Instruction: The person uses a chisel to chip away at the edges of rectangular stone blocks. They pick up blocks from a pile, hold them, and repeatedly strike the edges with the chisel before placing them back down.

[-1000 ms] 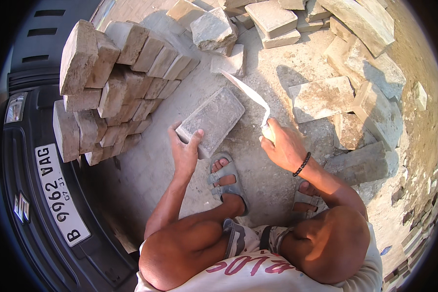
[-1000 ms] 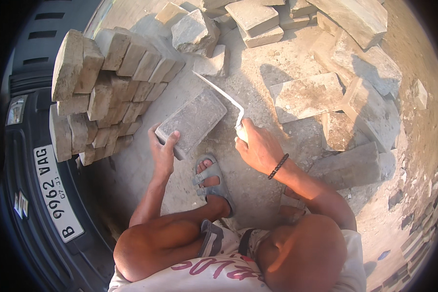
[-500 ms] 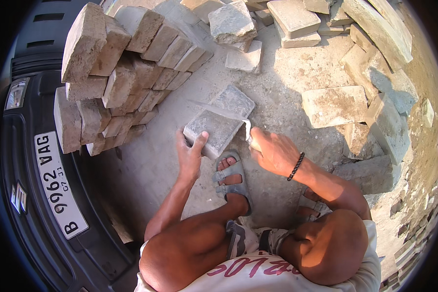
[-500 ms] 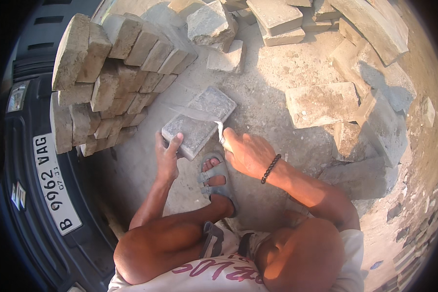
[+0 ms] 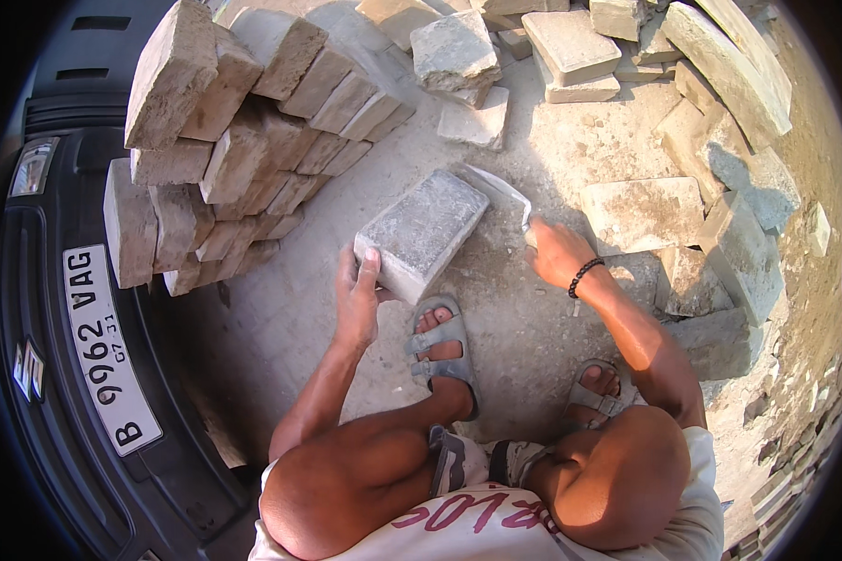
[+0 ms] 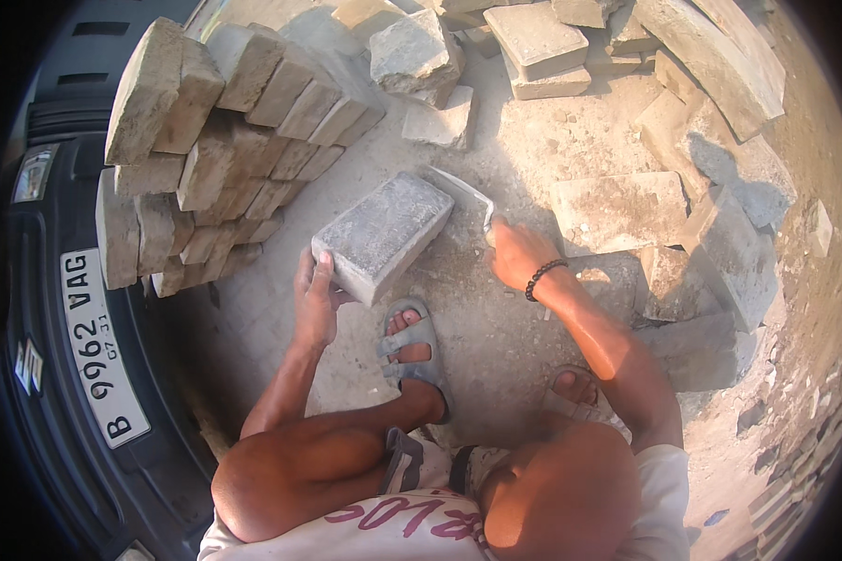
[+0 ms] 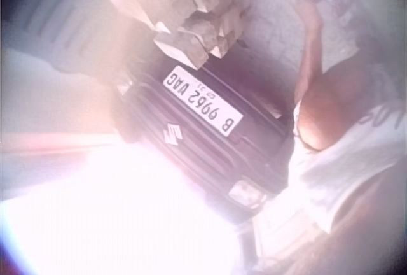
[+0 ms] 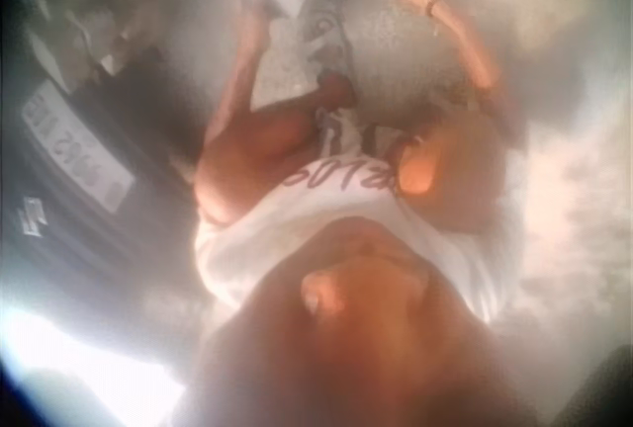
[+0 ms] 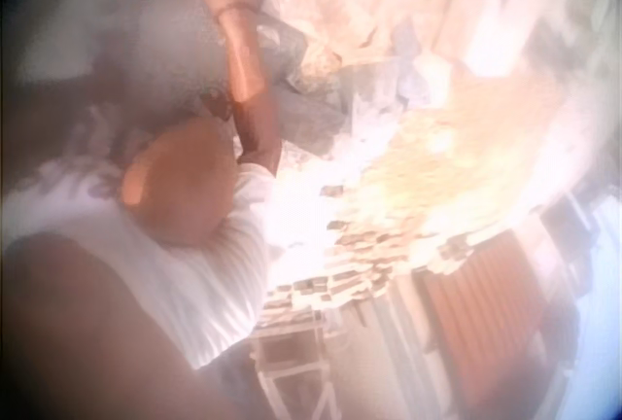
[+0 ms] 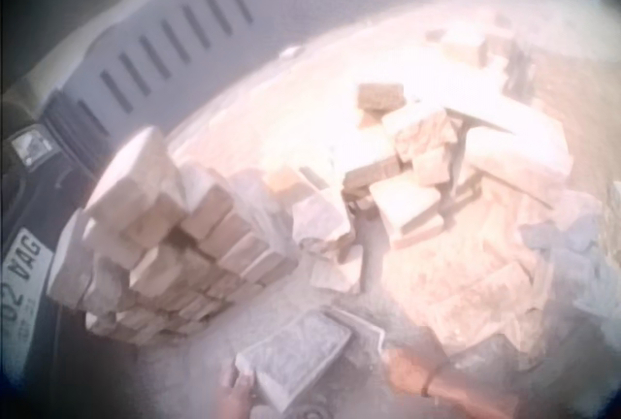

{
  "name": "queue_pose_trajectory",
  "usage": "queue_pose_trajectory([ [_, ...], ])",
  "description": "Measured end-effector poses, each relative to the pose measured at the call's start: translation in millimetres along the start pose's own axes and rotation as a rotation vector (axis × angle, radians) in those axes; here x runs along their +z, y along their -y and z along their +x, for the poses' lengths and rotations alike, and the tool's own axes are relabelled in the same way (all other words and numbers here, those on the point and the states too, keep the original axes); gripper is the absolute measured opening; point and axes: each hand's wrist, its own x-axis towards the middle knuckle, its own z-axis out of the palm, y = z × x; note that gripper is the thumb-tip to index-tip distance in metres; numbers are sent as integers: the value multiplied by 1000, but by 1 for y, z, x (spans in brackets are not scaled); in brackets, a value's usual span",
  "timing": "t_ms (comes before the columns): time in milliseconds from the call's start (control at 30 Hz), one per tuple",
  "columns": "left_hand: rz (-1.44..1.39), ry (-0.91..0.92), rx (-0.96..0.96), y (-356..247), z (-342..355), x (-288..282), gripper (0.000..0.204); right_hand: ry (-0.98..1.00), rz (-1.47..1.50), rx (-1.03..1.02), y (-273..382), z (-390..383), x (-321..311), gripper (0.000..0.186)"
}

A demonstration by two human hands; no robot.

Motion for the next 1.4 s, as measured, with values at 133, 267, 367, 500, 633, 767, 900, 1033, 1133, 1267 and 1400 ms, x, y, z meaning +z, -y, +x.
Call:
queue_pose_trajectory([
  [133,99,23,7,-3,9,-8,53,-33,227,-112,73,-40,-44,28],
  [267,288,47,-99,-18,14,-7,54,79,61,-73,39,-43,-10,30],
  [367,706,3,165,-13,24,-1,56,6,156,90,-12,-26,3,35],
  [500,1144,-131,478,-19,37,10,64,-64,458,123,24,-46,-13,39],
  [633,1077,222,1050,-36,46,8,67,-109,640,-22,25,-62,12,33],
  [767,1464,315,1111,-51,53,12,80,-61,709,-2,31,-66,17,35],
  [900,1310,253,795,-58,51,24,84,-112,613,-43,50,-76,-2,40],
  [1033,1094,66,573,-45,29,30,84,-119,534,-174,87,-101,-48,37],
  [1133,975,36,434,-30,16,35,90,-31,343,-169,69,-91,-14,33],
  [1267,997,-9,450,-21,-2,39,91,100,125,101,-13,-41,-4,28],
  [1400,984,-4,462,-17,-2,30,83,-89,292,-68,63,-67,-53,29],
])
